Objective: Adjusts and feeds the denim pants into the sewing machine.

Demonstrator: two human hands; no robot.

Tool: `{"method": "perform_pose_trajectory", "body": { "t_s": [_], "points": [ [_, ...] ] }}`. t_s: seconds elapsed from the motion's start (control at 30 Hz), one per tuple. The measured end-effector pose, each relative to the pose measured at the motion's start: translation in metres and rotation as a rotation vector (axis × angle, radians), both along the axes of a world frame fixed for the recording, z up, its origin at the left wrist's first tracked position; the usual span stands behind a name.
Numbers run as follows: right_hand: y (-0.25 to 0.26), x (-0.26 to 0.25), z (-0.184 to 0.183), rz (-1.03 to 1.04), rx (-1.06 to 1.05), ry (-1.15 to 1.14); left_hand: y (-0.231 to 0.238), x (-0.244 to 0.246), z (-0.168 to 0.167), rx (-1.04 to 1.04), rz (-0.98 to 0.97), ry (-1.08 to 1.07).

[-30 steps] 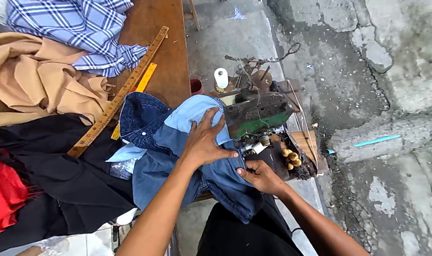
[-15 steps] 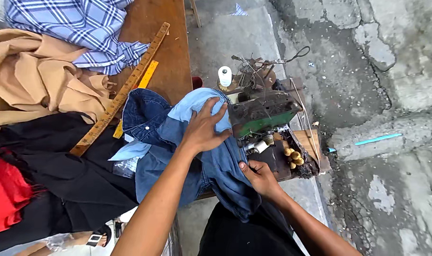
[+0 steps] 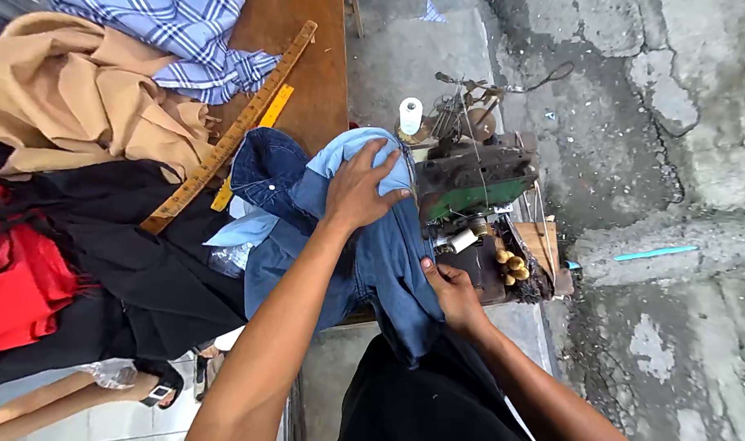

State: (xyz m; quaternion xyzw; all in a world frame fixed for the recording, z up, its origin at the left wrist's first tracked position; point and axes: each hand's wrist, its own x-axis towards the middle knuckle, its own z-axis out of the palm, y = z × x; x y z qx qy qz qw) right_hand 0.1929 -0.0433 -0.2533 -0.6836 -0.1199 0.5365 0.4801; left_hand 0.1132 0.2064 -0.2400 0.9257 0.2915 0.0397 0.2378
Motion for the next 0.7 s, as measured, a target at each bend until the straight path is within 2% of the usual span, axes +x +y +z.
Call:
{"method": "perform_pose_trajectory", "body": {
  "t_s": [0.07,0.13,0.23,0.33,0.4,0.43,0.5,0.63,0.7],
  "points": [
    [0.005,-0.004,0.003,-0.065,-0.023,0.044,-0.015,-0.019,0.011,0.083,0.143,-0.138],
    [0.012,-0.005,0.006,-0.094,-0.045,0.12,-0.035,-0.057,0.019,0.159,0.366,-0.215],
    [0.016,-0.005,0.008,-0.101,-0.09,0.163,-0.085,-0.142,0.011,0.247,0.645,-0.079],
    [0.021,-0.005,0.01,-0.126,-0.108,0.148,-0.126,-0.208,-0.025,0.221,0.696,0.103],
    [0.026,-0.005,0.011,-0.141,-0.112,0.128,-0.133,-0.224,-0.055,0.271,0.712,0.061],
    [0.026,-0.007,0.011,-0.142,-0.116,0.113,-0.133,-0.229,-0.053,0.289,0.719,0.036],
    [0.026,-0.006,0.013,-0.122,-0.114,0.064,-0.115,-0.237,-0.017,0.353,0.76,-0.03],
    [0.014,0.001,0.016,0.103,-0.053,-0.071,-0.046,-0.251,0.093,0.632,0.836,-0.201],
    [0.007,-0.002,0.011,0.12,0.005,0.007,-0.012,-0.245,0.106,0.644,0.79,-0.15]
  ]
}}
